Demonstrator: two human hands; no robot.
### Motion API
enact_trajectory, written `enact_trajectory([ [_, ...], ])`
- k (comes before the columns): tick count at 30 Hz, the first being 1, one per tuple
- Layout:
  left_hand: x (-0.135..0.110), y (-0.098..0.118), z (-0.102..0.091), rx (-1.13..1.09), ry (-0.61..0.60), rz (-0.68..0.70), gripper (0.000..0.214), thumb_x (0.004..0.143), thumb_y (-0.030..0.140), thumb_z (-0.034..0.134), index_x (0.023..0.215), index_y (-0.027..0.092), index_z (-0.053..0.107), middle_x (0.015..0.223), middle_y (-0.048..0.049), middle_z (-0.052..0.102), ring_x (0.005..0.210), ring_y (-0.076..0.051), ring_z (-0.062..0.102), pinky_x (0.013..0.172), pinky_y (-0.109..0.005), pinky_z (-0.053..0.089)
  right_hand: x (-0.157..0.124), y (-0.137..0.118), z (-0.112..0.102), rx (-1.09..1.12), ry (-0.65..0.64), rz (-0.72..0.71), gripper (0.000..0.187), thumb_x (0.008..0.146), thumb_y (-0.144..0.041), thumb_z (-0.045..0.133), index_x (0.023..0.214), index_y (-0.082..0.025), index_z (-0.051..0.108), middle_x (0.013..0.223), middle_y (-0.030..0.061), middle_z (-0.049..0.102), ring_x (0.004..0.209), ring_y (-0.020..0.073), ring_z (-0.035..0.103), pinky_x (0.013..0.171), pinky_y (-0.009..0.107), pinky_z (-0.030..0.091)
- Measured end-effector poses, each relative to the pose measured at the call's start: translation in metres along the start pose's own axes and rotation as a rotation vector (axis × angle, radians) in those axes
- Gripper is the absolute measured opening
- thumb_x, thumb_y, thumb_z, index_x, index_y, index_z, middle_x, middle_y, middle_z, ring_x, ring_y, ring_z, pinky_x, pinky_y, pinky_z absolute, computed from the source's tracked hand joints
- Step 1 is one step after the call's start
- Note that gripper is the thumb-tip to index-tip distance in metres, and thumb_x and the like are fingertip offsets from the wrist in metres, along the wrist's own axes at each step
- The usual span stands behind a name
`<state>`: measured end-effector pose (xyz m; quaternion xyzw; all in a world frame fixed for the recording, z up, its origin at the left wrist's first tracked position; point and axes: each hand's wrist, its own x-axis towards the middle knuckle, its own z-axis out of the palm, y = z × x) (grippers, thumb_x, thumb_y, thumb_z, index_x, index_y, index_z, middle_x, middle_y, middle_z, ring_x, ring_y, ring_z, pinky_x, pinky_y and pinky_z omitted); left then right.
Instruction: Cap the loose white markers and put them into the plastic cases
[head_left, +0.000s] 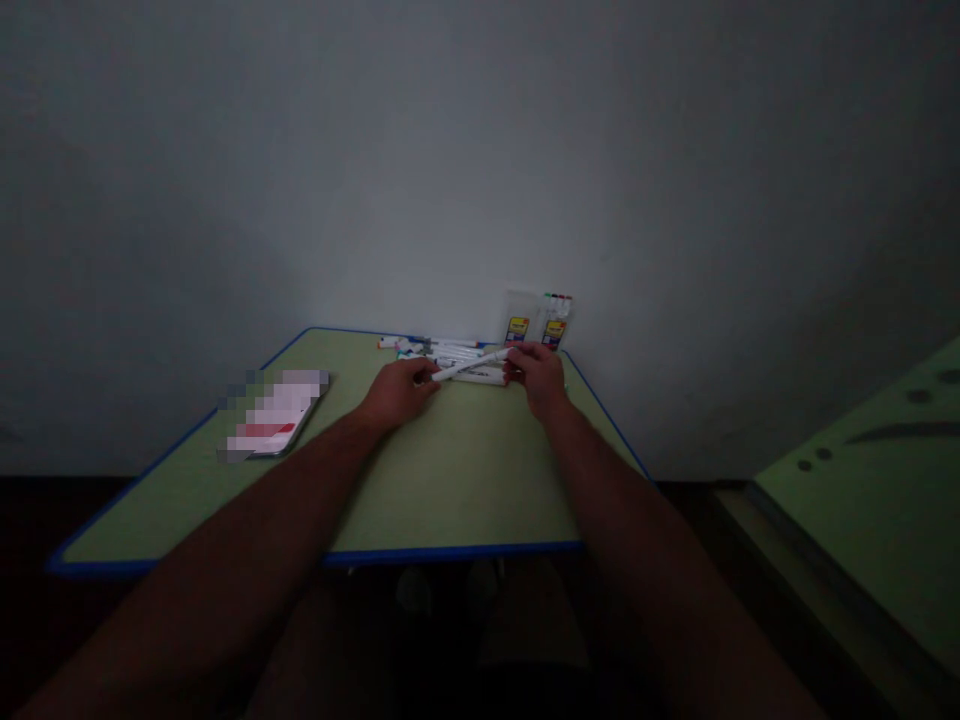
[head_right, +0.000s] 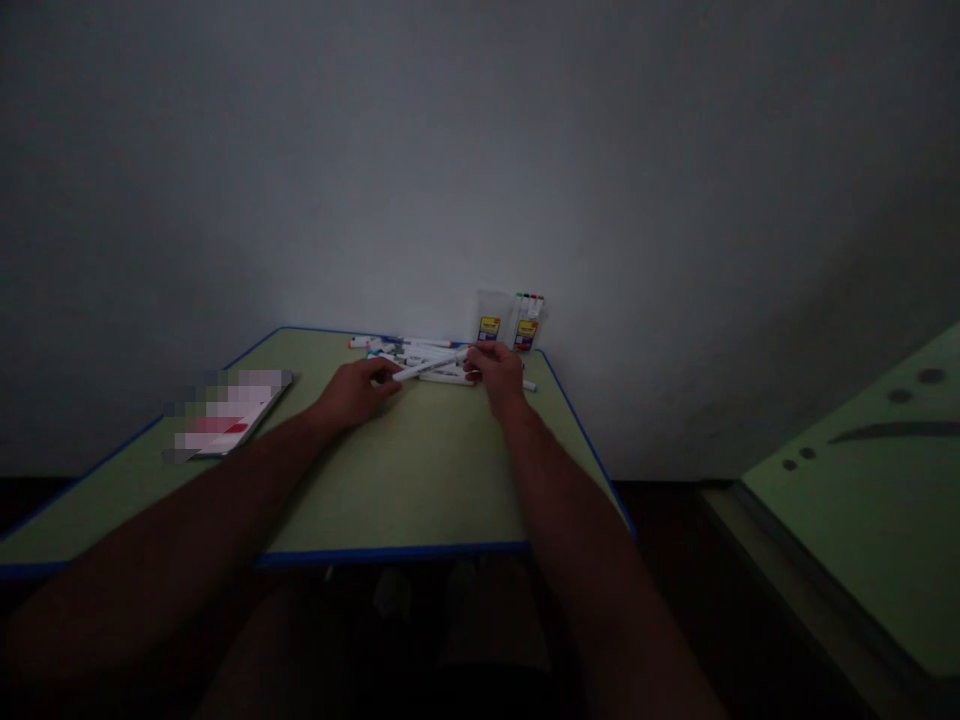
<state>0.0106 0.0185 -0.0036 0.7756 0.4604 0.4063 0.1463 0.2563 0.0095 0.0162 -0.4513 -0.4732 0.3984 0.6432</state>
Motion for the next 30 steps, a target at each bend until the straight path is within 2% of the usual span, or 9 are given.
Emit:
enact_trajectory([
  [3,0.001,-0.002,0.001,0.019,-0.001,0.010,0.021,0.076,0.032,0.064,0.092,0.024,0.076,0.078,-0.0048,0.073,0.075,-0.023,0.065,0.073,-0.035,0.047,0.004,-0.007,-0.005,0.065,0.099,0.033,0.021,0.066,-0.028,0.075,0.081,-0.018,0.064,0.067,-0.0017,0.065,0.055,0.0112,0.062,0.050,0.023,0.054],
  [7,0.001,-0.007,0.002,0.076,-0.034,0.045,0.025,0.075,0.035,0.066,0.094,0.025,0.078,0.098,-0.0088,0.077,0.092,-0.029,0.068,0.086,-0.040,0.050,0.014,-0.022,-0.014,0.167,0.244,0.048,0.014,0.071,-0.023,0.070,0.080,-0.019,0.061,0.063,-0.0034,0.063,0.054,0.0107,0.062,0.048,0.021,0.053],
  [12,0.000,-0.014,0.007,0.146,-0.145,0.111,0.033,0.073,0.038,0.067,0.101,0.024,0.078,0.109,-0.0114,0.076,0.105,-0.033,0.067,0.098,-0.045,0.047,0.041,-0.041,-0.040,0.233,0.399,-0.064,0.008,0.075,-0.018,0.064,0.081,-0.018,0.058,0.061,-0.0035,0.062,0.051,0.0097,0.061,0.048,0.020,0.055],
  [16,0.002,-0.015,0.009,0.187,-0.243,0.183,0.032,0.076,0.039,0.063,0.099,0.022,0.079,0.108,-0.0130,0.077,0.105,-0.032,0.068,0.100,-0.045,0.046,0.068,-0.063,-0.066,0.145,0.528,-0.141,0.009,0.077,-0.014,0.062,0.082,-0.018,0.057,0.062,-0.0043,0.061,0.053,0.0085,0.061,0.050,0.019,0.056],
  [20,0.003,-0.013,0.007,0.270,-0.337,0.209,0.040,0.084,0.040,0.054,0.106,0.017,0.076,0.113,-0.0152,0.075,0.109,-0.030,0.067,0.104,-0.044,0.044,0.092,-0.088,-0.083,0.021,0.629,-0.228,0.007,0.079,-0.013,0.059,0.083,-0.018,0.057,0.062,-0.0057,0.059,0.052,0.0079,0.059,0.049,0.018,0.056],
  [25,0.003,-0.013,0.006,0.317,-0.359,0.229,0.044,0.087,0.042,0.050,0.111,0.013,0.075,0.117,-0.0163,0.073,0.112,-0.029,0.065,0.105,-0.042,0.043,0.113,-0.106,-0.089,-0.042,0.697,-0.244,0.011,0.078,-0.009,0.056,0.084,-0.018,0.054,0.059,-0.0070,0.056,0.051,0.0080,0.058,0.048,0.017,0.055],
  [30,0.003,-0.016,0.009,0.332,-0.346,0.219,0.044,0.088,0.045,0.050,0.110,0.016,0.075,0.118,-0.0149,0.072,0.114,-0.030,0.064,0.105,-0.044,0.043,0.130,-0.108,-0.089,-0.148,0.722,-0.260,0.013,0.077,-0.009,0.057,0.085,-0.018,0.055,0.060,-0.0068,0.055,0.052,0.0087,0.058,0.046,0.018,0.055],
])
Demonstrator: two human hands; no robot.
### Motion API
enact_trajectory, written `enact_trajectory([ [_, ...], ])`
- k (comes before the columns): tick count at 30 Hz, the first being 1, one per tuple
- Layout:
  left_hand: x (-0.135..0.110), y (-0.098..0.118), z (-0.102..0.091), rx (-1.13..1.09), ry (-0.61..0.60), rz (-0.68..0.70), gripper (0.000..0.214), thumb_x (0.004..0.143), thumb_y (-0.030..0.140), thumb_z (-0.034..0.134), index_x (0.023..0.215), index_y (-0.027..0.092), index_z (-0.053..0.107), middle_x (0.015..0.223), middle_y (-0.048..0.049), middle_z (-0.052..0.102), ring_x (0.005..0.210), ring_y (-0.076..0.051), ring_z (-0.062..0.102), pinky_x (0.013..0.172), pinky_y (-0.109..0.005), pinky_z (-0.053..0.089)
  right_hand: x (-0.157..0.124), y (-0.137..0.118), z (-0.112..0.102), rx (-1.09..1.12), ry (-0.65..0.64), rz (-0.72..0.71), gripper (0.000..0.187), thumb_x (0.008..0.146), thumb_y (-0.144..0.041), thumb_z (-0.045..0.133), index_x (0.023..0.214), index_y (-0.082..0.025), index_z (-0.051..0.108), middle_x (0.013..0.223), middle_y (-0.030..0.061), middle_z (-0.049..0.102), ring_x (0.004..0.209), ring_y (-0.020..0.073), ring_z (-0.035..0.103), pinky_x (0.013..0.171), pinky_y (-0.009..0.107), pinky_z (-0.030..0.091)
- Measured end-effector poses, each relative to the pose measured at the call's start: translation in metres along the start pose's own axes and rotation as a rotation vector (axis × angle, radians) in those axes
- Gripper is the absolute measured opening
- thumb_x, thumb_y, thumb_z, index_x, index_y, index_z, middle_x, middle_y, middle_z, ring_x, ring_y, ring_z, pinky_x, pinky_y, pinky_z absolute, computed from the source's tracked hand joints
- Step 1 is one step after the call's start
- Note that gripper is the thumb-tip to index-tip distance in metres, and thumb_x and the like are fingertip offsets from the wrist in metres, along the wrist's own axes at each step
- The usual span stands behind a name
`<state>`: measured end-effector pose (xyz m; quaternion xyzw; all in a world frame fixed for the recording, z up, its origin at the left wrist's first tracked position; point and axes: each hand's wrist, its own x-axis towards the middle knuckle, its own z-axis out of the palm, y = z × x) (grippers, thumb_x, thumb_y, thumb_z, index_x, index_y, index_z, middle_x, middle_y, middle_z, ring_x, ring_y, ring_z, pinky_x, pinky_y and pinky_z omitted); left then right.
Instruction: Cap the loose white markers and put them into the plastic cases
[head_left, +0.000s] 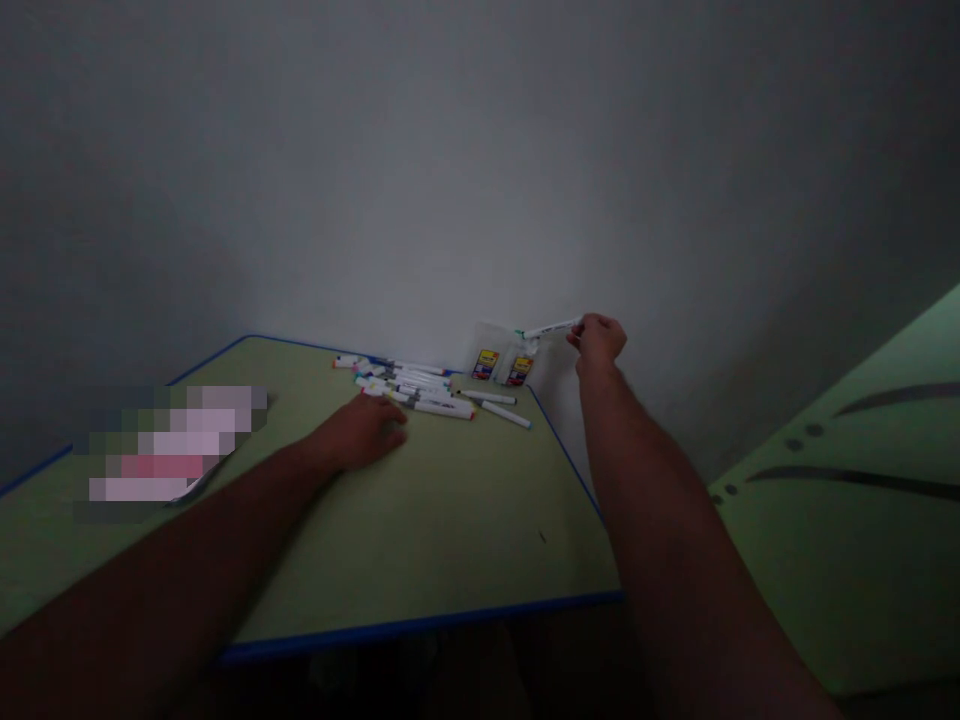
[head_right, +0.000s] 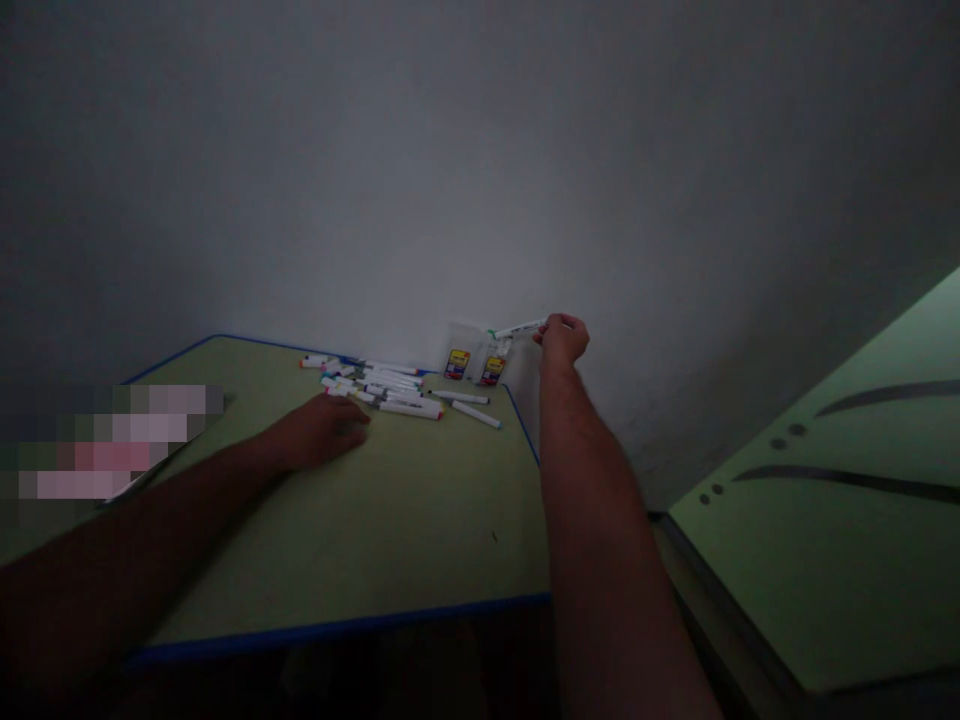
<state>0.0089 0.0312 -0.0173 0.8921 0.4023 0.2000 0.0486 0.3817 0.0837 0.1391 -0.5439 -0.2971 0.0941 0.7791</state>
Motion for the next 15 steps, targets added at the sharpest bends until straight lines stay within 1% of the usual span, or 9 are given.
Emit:
enact_trajectory([
  [6,0.000,0.002,0.000,-0.008,0.021,-0.004,0.043,0.088,0.044,0.052,0.110,0.016,0.075,0.119,-0.0152,0.071,0.113,-0.030,0.064,0.105,-0.045,0.044,0.006,0.013,0.014,-0.171,-0.050,-0.036,0.010,0.075,-0.010,0.060,0.083,-0.017,0.059,0.061,-0.0046,0.057,0.050,0.0102,0.058,0.045,0.022,0.056],
  [11,0.000,0.004,-0.001,-0.007,0.010,-0.022,0.041,0.088,0.044,0.054,0.111,0.017,0.074,0.120,-0.0149,0.070,0.114,-0.030,0.063,0.107,-0.048,0.041,0.011,0.025,0.026,-0.350,-0.130,-0.052,0.008,0.073,-0.012,0.063,0.081,-0.015,0.063,0.063,-0.0012,0.061,0.052,0.0126,0.062,0.046,0.025,0.056],
  [15,0.000,0.002,0.002,-0.017,0.015,-0.036,0.038,0.088,0.044,0.055,0.111,0.020,0.074,0.121,-0.0128,0.069,0.115,-0.029,0.062,0.109,-0.049,0.038,0.016,0.041,0.038,-0.516,-0.203,-0.048,0.011,0.072,-0.017,0.067,0.083,-0.014,0.068,0.067,0.0019,0.065,0.053,0.0142,0.063,0.048,0.026,0.055],
])
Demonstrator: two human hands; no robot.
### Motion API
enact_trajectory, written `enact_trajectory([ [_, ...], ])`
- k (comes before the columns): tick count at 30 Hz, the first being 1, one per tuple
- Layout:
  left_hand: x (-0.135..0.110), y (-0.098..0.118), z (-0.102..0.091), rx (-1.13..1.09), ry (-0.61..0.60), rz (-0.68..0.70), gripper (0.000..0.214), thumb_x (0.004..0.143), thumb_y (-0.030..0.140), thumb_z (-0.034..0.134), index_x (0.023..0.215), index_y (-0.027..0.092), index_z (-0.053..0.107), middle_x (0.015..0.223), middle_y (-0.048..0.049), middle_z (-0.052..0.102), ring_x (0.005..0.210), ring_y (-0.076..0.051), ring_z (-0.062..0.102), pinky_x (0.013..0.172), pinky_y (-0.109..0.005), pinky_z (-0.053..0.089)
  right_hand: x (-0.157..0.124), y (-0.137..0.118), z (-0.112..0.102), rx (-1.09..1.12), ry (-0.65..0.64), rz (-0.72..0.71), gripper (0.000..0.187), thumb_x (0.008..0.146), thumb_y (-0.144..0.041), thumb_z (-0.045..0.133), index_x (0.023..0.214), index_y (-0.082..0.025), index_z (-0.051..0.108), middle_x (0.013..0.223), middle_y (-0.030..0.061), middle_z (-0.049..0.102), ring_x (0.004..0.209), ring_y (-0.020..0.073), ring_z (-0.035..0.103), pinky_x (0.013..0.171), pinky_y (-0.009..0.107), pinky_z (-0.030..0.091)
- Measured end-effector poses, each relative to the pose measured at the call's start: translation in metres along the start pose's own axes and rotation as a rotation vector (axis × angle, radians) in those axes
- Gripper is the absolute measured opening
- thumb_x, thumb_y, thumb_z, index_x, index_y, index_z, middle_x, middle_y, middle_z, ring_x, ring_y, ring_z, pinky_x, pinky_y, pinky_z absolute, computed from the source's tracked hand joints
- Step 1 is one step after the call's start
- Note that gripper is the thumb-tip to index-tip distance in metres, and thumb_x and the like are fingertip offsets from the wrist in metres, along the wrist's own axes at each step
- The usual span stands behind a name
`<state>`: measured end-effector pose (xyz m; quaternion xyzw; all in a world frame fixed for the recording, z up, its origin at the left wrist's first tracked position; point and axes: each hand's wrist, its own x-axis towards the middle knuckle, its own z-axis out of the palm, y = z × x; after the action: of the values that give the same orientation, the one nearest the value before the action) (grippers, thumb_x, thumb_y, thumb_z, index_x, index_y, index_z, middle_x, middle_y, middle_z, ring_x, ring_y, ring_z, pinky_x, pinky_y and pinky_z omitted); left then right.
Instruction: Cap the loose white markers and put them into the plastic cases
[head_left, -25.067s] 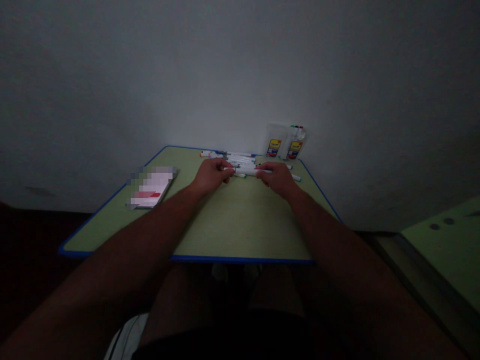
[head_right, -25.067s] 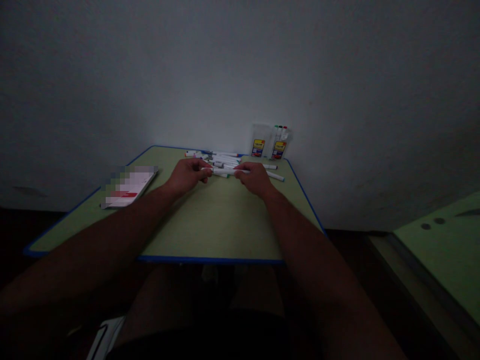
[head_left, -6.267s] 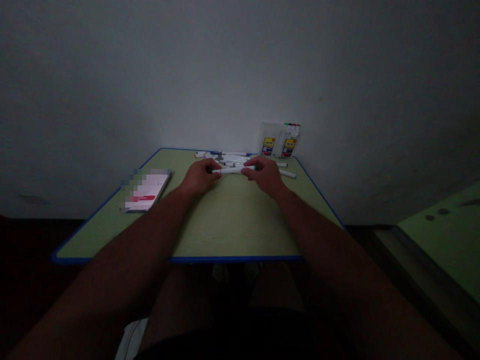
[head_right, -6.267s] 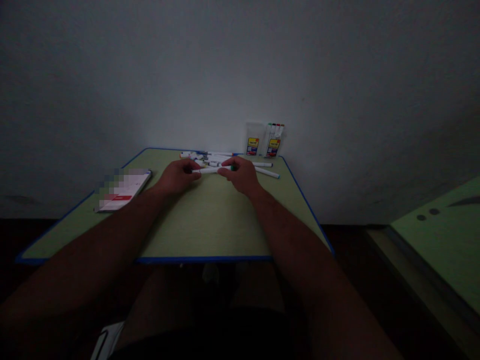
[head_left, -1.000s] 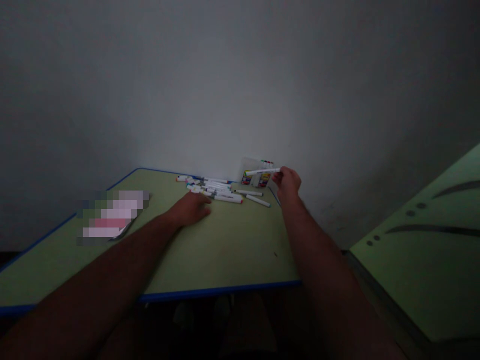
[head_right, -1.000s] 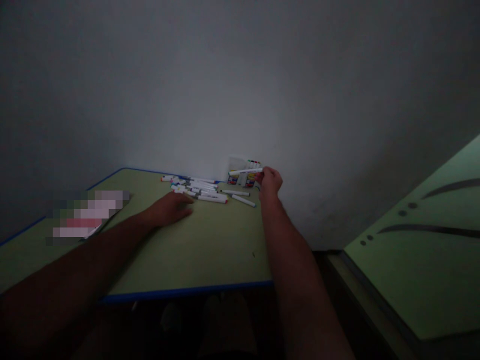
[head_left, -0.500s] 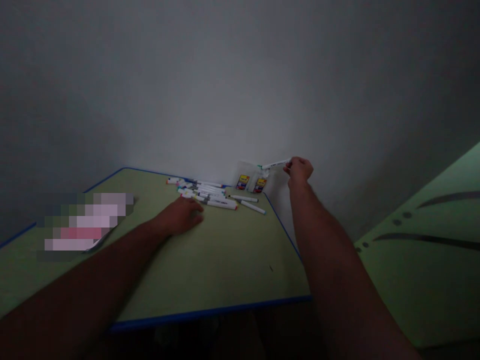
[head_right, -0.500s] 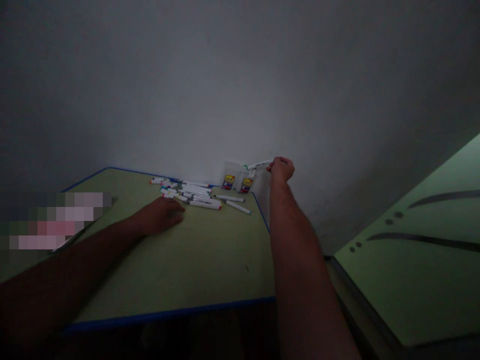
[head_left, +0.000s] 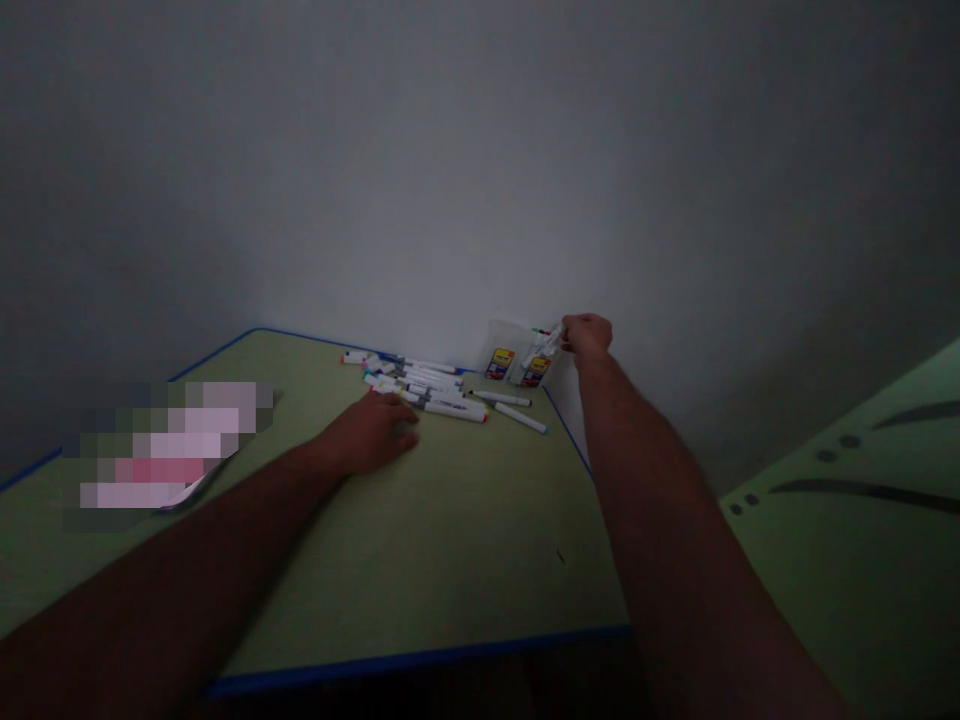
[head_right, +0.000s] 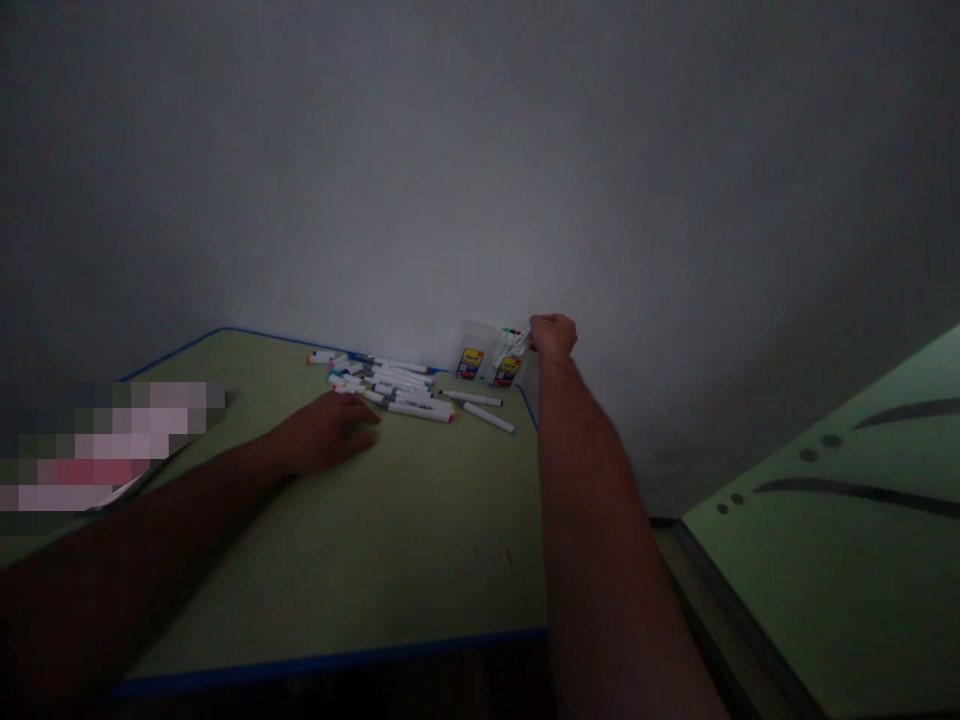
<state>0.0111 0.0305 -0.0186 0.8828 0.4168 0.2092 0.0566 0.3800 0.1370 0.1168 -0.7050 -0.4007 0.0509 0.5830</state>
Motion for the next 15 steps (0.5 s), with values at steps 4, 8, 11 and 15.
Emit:
enact_trajectory([
  [4,0.000,0.000,-0.001,0.010,-0.018,0.000,0.039,0.088,0.044,0.055,0.112,0.018,0.073,0.121,-0.0135,0.069,0.115,-0.029,0.061,0.110,-0.048,0.037,0.003,0.006,0.013,-0.241,-0.085,-0.061,0.018,0.070,-0.023,0.072,0.086,-0.013,0.073,0.072,0.0057,0.070,0.063,0.0184,0.069,0.059,0.028,0.056],
  [8,0.000,0.002,-0.003,0.013,-0.012,0.004,0.039,0.088,0.043,0.055,0.112,0.018,0.074,0.120,-0.0134,0.069,0.114,-0.029,0.061,0.109,-0.047,0.038,0.000,0.001,0.015,-0.479,-0.116,-0.177,0.028,0.073,-0.029,0.073,0.092,-0.009,0.077,0.092,0.0147,0.074,0.088,0.0258,0.072,0.076,0.029,0.055],
  [11,0.000,0.002,-0.002,0.003,-0.009,0.002,0.039,0.088,0.044,0.056,0.112,0.019,0.074,0.121,-0.0132,0.069,0.114,-0.029,0.061,0.107,-0.046,0.040,-0.002,-0.007,0.013,-0.654,-0.177,-0.254,0.033,0.078,-0.030,0.068,0.097,-0.004,0.078,0.103,0.0220,0.073,0.102,0.0311,0.069,0.083,0.031,0.053],
  [15,0.000,0.001,-0.002,-0.008,-0.005,0.004,0.038,0.088,0.044,0.056,0.111,0.019,0.074,0.121,-0.0127,0.069,0.115,-0.028,0.061,0.107,-0.045,0.040,-0.002,-0.013,0.013,-0.824,-0.254,-0.308,0.040,0.085,-0.031,0.062,0.107,0.000,0.076,0.113,0.0275,0.070,0.109,0.0336,0.067,0.088,0.032,0.052],
])
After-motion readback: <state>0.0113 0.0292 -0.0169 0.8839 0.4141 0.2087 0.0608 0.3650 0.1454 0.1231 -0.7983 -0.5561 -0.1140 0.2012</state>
